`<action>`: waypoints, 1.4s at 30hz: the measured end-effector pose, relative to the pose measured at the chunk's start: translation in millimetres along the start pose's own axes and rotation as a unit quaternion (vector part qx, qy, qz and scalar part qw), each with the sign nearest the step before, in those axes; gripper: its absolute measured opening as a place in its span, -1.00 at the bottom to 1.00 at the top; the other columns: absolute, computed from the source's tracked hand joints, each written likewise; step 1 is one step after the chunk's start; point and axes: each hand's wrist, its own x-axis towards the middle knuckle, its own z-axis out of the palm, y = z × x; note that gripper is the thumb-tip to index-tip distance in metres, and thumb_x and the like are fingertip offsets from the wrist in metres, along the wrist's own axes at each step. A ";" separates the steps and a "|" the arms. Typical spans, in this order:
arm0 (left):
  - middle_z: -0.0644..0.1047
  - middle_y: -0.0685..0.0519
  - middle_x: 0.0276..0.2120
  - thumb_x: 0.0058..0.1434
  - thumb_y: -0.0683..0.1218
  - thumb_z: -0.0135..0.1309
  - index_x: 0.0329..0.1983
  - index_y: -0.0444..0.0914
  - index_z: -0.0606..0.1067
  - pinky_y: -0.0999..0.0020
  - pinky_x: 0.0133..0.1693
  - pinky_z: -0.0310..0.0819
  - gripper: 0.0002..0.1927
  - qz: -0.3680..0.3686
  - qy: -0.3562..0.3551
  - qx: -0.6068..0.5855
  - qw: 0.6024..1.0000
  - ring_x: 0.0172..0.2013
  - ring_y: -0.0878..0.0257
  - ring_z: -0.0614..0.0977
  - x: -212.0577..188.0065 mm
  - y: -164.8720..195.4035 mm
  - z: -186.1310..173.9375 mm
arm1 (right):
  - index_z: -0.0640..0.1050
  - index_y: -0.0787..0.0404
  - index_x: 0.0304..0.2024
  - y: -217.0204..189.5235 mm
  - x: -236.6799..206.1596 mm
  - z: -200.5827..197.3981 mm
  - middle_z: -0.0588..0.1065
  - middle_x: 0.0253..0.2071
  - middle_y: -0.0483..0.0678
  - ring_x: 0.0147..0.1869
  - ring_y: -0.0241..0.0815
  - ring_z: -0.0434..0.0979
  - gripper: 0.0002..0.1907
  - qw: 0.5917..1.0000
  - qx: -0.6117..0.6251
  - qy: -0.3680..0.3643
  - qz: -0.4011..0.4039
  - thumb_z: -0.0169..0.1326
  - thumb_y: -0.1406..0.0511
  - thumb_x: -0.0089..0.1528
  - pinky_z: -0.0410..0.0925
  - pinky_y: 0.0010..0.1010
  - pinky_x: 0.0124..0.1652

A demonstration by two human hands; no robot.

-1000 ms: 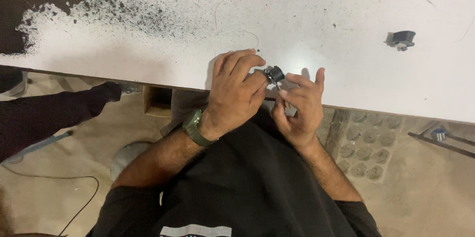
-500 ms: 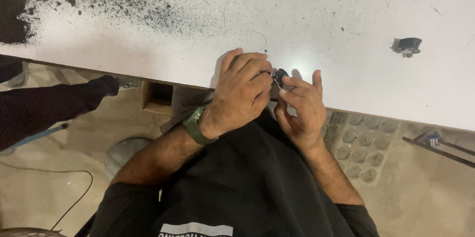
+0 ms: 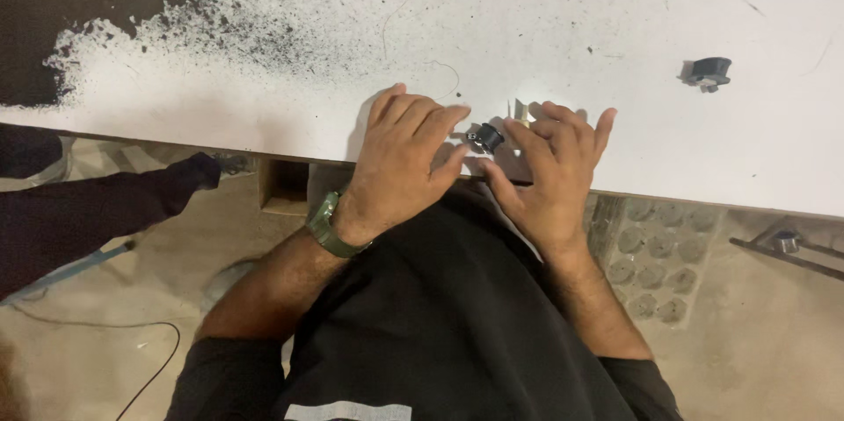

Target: The person sits at a white workbench assembling small black plastic components. They pick up a black housing, insert a small metal insert into it by hand, press the parts together, and set the finished assembly aside, repeating the process one piece at a time.

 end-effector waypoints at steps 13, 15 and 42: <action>0.50 0.01 0.13 0.24 -0.15 0.28 -0.12 -0.19 0.61 0.03 0.29 0.23 -0.84 0.014 0.022 0.013 1.000 0.22 0.08 0.46 8.4 -3.9 -9.0 | 0.63 0.12 -0.03 6.2 -1.7 9.7 0.37 -0.11 -0.08 0.31 0.01 0.38 -0.62 0.999 -0.014 0.031 -0.018 0.45 0.23 0.14 -0.24 0.35 0.52; 0.47 -0.07 0.15 0.20 -0.13 0.29 -0.09 -0.22 0.60 -0.10 0.35 0.15 -0.78 -0.006 0.025 0.130 0.991 0.27 -0.01 0.41 7.5 -6.0 -11.4 | 0.63 0.12 -0.03 6.8 -2.3 10.2 0.38 -0.11 -0.08 0.30 0.00 0.38 -0.62 0.999 -0.011 0.034 -0.019 0.45 0.23 0.14 -0.24 0.35 0.52; 0.47 0.03 0.06 0.19 -0.20 0.27 -0.23 -0.20 0.52 -0.06 0.38 0.19 -0.84 0.026 0.017 0.001 0.999 0.32 0.02 0.41 2.1 0.7 -0.1 | 0.60 0.15 -0.10 16.3 -5.4 12.5 0.39 -0.09 -0.07 0.30 0.02 0.38 -0.64 0.999 -0.003 0.044 -0.025 0.41 0.23 0.10 -0.21 0.36 0.51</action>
